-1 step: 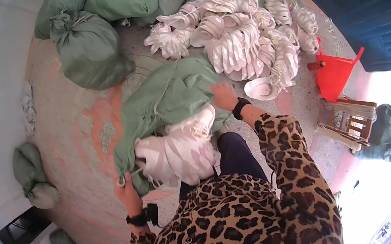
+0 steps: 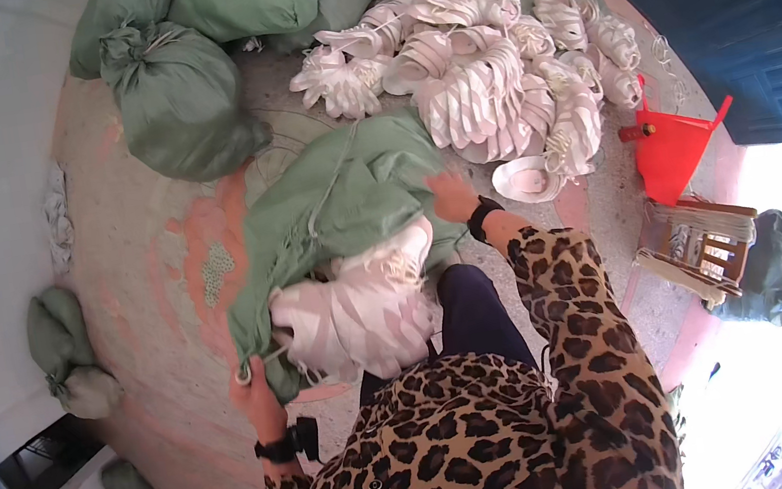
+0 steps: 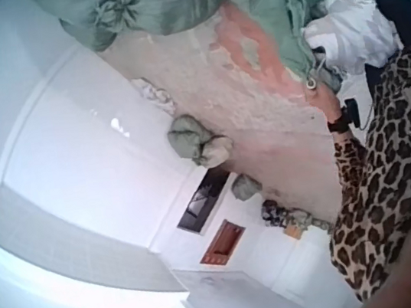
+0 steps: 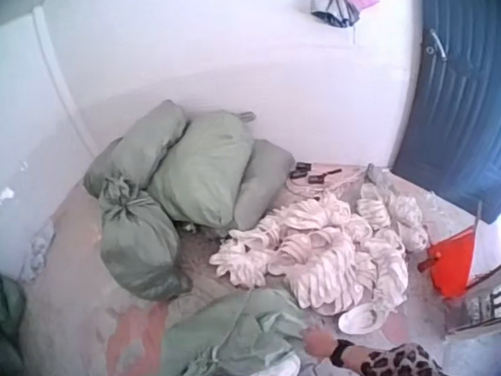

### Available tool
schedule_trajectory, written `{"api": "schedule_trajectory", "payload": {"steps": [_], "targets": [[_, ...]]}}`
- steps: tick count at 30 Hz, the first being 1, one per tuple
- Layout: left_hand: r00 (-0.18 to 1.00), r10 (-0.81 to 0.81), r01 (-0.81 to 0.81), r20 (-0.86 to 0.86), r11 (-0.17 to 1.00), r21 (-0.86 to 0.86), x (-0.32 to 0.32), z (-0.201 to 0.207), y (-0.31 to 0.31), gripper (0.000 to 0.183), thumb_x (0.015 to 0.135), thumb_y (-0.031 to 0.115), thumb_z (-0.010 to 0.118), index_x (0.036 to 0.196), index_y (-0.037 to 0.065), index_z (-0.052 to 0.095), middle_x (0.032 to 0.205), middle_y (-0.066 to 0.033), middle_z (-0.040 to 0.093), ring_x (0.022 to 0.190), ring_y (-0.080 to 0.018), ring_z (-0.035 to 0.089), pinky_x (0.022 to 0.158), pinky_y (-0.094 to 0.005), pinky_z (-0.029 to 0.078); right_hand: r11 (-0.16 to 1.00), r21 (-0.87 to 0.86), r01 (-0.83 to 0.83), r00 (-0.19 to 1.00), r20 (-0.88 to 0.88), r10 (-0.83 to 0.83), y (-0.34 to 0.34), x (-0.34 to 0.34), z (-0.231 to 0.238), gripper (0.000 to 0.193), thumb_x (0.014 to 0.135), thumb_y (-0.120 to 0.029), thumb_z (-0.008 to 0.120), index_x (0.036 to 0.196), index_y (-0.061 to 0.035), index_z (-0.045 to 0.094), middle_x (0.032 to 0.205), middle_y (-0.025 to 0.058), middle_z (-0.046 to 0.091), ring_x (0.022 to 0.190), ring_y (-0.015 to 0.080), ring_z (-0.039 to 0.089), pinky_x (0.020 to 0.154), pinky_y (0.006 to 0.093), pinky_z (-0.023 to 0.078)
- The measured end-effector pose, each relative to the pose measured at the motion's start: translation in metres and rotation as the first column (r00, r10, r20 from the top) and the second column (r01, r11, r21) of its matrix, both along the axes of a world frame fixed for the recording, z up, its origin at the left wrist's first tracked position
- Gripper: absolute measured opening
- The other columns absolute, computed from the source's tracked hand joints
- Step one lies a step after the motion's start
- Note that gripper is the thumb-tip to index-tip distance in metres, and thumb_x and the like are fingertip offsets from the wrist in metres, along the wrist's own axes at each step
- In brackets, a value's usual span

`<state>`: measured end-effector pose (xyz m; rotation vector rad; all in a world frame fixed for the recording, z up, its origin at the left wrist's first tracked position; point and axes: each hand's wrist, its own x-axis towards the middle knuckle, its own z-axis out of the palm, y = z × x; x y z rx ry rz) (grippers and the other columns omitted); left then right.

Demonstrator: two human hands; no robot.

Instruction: The recorder is picking up individual shoe upper components from the floor and placing them into a large green sack.

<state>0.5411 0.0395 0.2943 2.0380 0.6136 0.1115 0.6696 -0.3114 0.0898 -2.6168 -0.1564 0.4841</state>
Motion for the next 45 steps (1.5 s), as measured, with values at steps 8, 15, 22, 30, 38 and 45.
{"api": "schedule_trajectory", "payload": {"steps": [8,15,22,30,38,45], "targets": [[0.981,0.143,-0.147,-0.131,0.989,-0.019,-0.006,-0.005,0.048,0.012,0.078,0.009,0.053,0.074,-0.002,0.051,0.068,0.0000,0.048,0.062,-0.0079,0.040,0.057,-0.0222,0.035,0.916,0.340,-0.211,0.970,-0.041,0.239,0.082,0.010,-0.081,0.045,0.064,-0.009,0.056,0.109,-0.0089,0.046,0.110,0.0144,0.046,0.100,0.0336,0.042,0.083,0.0390,0.037],[0.945,0.290,-0.312,-0.151,0.936,-0.159,0.006,-0.015,0.067,0.009,0.078,0.008,0.054,0.076,0.000,0.051,0.071,0.0000,0.050,0.063,-0.0068,0.043,0.058,-0.0218,0.037,0.490,0.656,0.574,0.818,-0.437,-0.373,0.091,0.043,-0.089,0.025,0.074,-0.018,0.051,0.095,-0.0052,0.054,0.101,0.0145,0.051,0.097,0.0326,0.045,0.081,0.0365,0.039],[0.908,0.269,-0.358,-0.321,0.896,-0.262,-0.008,-0.060,0.114,0.020,0.073,0.011,0.060,0.086,-0.003,0.052,0.078,-0.0045,0.054,0.069,-0.0102,0.049,0.061,-0.0243,0.041,0.922,0.132,0.364,0.931,-0.062,-0.359,0.010,-0.024,-0.067,0.021,0.082,-0.022,0.040,0.089,-0.0030,0.046,0.079,0.0239,0.053,0.073,0.0409,0.050,0.061,0.0484,0.040],[0.735,-0.266,0.216,-0.624,0.964,-0.157,-0.033,-0.106,0.130,0.041,0.078,0.027,0.053,0.103,-0.004,0.049,0.094,-0.0146,0.057,0.086,-0.0239,0.055,0.073,-0.0325,0.042,0.821,0.408,0.400,0.809,-0.578,-0.107,0.007,-0.095,0.035,0.037,0.078,-0.033,0.051,0.099,-0.0031,0.054,0.089,0.0142,0.058,0.077,0.0237,0.057,0.066,0.0306,0.044],[0.944,-0.296,0.102,-0.147,0.685,-0.722,0.123,0.083,0.060,0.033,0.082,0.019,0.048,0.108,0.000,0.046,0.104,-0.0084,0.052,0.092,-0.0194,0.052,0.080,-0.0319,0.042,0.070,0.787,0.613,0.714,-0.515,-0.474,-0.041,0.060,0.258,0.021,0.069,-0.008,0.059,0.086,0.0023,0.055,0.078,0.0068,0.058,0.068,0.0145,0.056,0.062,0.0267,0.047],[0.993,-0.020,-0.077,-0.112,0.609,-0.789,0.091,0.112,0.082,0.035,0.084,0.022,0.044,0.109,-0.003,0.045,0.106,-0.0099,0.051,0.096,-0.0214,0.050,0.083,-0.0330,0.040,0.197,0.712,0.674,0.704,-0.538,-0.463,-0.006,0.054,0.193,0.027,0.072,-0.013,0.058,0.092,0.0040,0.052,0.082,0.0071,0.056,0.072,0.0135,0.052,0.063,0.0253,0.042]]}}
